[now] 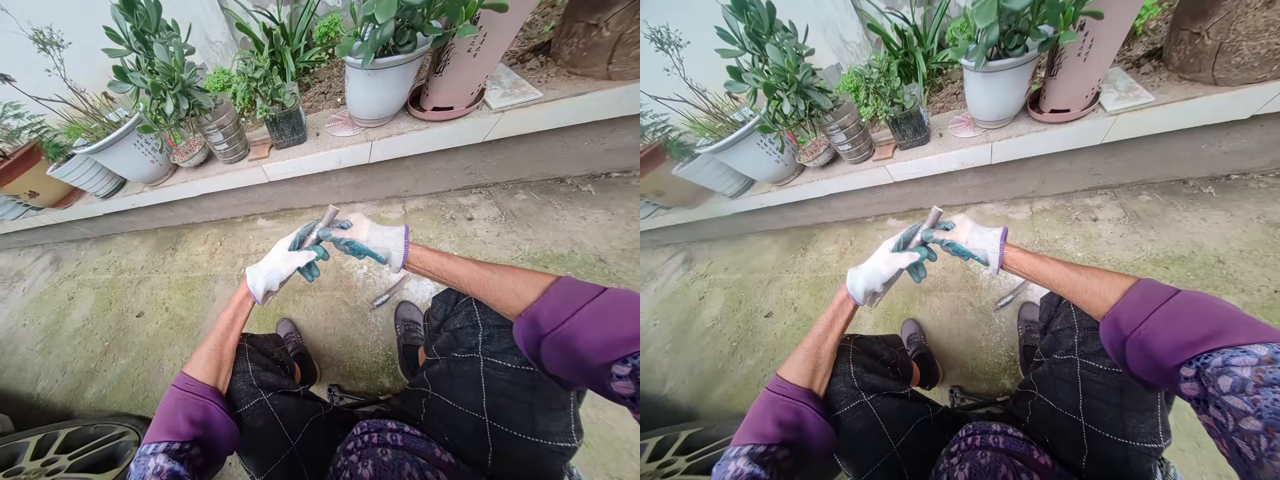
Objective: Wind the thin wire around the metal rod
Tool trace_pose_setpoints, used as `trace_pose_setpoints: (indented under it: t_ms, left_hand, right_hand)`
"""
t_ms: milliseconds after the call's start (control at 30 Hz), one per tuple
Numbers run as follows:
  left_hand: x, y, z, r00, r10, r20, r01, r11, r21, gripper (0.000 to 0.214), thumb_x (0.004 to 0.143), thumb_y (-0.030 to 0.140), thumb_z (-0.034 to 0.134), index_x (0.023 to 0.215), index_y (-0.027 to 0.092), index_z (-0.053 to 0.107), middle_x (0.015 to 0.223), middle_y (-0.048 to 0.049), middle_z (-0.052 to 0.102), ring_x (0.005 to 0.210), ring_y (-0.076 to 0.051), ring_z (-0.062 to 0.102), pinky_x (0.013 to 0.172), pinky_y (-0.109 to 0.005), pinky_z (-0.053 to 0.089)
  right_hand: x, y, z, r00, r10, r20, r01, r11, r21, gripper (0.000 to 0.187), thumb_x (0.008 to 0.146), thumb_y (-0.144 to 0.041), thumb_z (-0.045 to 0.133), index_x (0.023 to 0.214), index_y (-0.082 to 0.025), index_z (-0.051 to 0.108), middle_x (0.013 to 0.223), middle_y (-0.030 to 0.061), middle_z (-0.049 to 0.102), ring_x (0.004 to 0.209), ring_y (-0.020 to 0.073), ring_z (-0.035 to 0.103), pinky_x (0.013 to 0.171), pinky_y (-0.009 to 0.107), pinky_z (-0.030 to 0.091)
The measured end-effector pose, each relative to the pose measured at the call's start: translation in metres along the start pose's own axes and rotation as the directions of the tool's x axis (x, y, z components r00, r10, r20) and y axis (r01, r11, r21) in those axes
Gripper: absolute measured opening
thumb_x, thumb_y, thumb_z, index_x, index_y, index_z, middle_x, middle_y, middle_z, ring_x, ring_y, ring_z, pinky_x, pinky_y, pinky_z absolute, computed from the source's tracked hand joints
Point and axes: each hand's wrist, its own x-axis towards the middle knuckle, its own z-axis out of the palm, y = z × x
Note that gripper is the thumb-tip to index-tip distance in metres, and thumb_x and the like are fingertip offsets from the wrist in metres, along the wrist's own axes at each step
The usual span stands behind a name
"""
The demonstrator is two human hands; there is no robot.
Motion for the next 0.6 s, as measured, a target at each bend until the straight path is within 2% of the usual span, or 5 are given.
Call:
trace_pose_setpoints:
  t_ms: [100,233,400,467,600]
  left_hand:
    - [-0.004,0.002,0.002,1.000,-0.031,-0.007,0.030,0.999,-0.039,0.056,0.082,0.036,0.068,0.133,0.016,0.058,0.083,-0.0002,0.068,0.040,-0.003,0.041,0.035,-0.019,0.035]
    - [0.003,0.002,0.004,0.974,-0.067,-0.216,0.066,0.998,-0.011,0.039,0.085,0.036,0.064,0.118,0.015,0.064,0.065,0.0048,0.059,0.036,-0.004,0.030,0.031,-0.019,0.027]
    - [0.017,-0.009,-0.004,0.913,-0.101,-0.395,0.199,0.956,0.215,0.026,0.088,0.039,0.057,0.101,0.017,0.063,0.064,0.0042,0.057,0.038,-0.006,0.034,0.037,-0.021,0.031]
    - [0.021,-0.016,-0.006,0.911,-0.053,-0.409,0.272,0.824,0.497,0.025,0.089,0.040,0.058,0.097,0.018,0.064,0.068,0.0004,0.061,0.046,-0.010,0.046,0.045,-0.023,0.037]
    - [0.022,-0.022,0.002,0.967,-0.004,-0.257,0.245,0.315,0.917,0.029,0.094,0.041,0.053,0.111,0.020,0.064,0.087,-0.0094,0.073,0.075,-0.023,0.068,0.064,-0.030,0.046]
  right_hand:
    - [-0.002,-0.004,-0.003,1.000,0.028,0.000,-0.028,0.999,0.016,0.032,0.085,-0.043,0.073,0.074,-0.018,0.057,0.051,-0.0044,0.045,0.042,0.0068,0.035,0.036,0.020,0.026]
    - [-0.004,-0.010,-0.002,0.999,0.008,-0.034,-0.012,0.994,-0.110,0.015,0.091,-0.026,0.058,0.081,-0.017,0.062,0.054,-0.0036,0.048,0.044,0.0085,0.039,0.039,0.021,0.031]
    - [-0.015,-0.009,0.000,0.989,-0.140,0.039,0.137,0.814,-0.565,0.021,0.094,-0.026,0.053,0.087,-0.016,0.070,0.064,-0.0006,0.059,0.055,0.0110,0.047,0.054,0.024,0.036]
    - [-0.022,-0.010,-0.001,0.972,-0.214,0.100,0.217,0.645,-0.733,0.025,0.096,-0.028,0.052,0.086,-0.017,0.072,0.075,0.0029,0.068,0.066,0.0139,0.055,0.062,0.025,0.038]
    - [-0.032,-0.023,-0.005,0.974,-0.186,0.126,0.184,0.337,-0.923,0.030,0.099,-0.031,0.049,0.102,-0.019,0.076,0.094,0.0071,0.076,0.079,0.0191,0.064,0.066,0.028,0.038]
